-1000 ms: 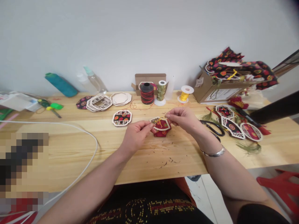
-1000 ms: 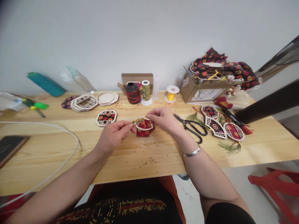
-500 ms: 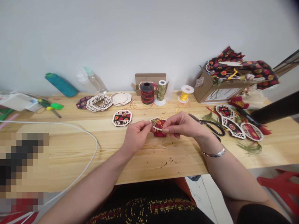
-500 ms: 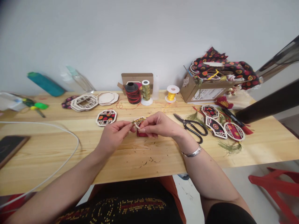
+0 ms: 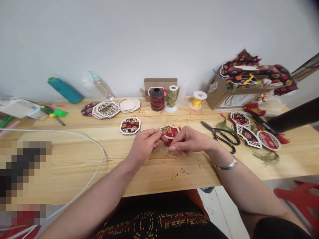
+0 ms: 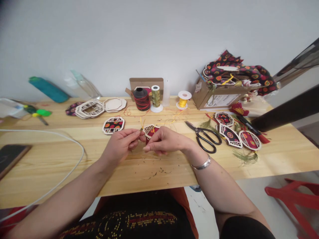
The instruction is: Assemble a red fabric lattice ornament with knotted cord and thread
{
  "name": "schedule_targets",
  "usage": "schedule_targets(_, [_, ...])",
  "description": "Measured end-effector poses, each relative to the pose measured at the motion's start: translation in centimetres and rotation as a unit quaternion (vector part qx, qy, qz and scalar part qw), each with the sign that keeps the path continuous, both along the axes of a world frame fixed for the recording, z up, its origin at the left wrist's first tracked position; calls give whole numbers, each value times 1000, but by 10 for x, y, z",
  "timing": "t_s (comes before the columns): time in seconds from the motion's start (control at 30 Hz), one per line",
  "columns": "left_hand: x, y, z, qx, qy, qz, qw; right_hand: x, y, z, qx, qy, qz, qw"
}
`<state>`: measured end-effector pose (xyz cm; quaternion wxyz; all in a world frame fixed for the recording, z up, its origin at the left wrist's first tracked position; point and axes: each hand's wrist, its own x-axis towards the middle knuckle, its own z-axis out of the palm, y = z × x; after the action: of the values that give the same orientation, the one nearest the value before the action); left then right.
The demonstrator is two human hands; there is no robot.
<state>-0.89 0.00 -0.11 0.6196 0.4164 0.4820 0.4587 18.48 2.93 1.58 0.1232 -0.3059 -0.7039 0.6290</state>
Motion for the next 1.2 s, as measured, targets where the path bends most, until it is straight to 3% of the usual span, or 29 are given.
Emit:
schedule_targets(0.07, [0, 0, 1, -6, -11, 2, 1000, 2, 1, 2, 14, -32, -2, 999])
schedule_targets(0.17, [1, 0, 2, -17, -25, 3, 1000, 2, 3, 3, 43, -52, -61, 996])
schedule_targets(0.37, [2, -1, 4, -18, -33, -14, 999, -9, 2, 0, 45, 40, -232, 971])
schedule_targets(0.43, [2, -2, 4, -22, -36, -21, 999, -13, -1, -4, 96, 58, -263, 958])
schedule_targets(0.5, [2, -2, 4, -23, -40, -27, 999, -15, -4, -10, 203, 60, -265, 941])
schedule_targets(0.6, [2, -2, 4, -13, -36, -33, 999, -17, -7, -18, 391, 40, -234, 889])
schedule_targets(0.7, [2, -3, 4, -4, -24, -40, 999, -18, -8, -24, 504, 18, -203, 839])
schedule_targets(0.83, [2, -4, 4, 2, -15, -42, 999, -18, -6, -28, 551, -5, -213, 807])
schedule_targets(1.03, [1, -4, 3, 22, 14, -46, 999, -17, -5, -30, 575, -14, -215, 789])
schedule_targets(1.2, [0, -4, 2, 54, 99, -54, 992, -17, -5, -30, 587, -16, -201, 784])
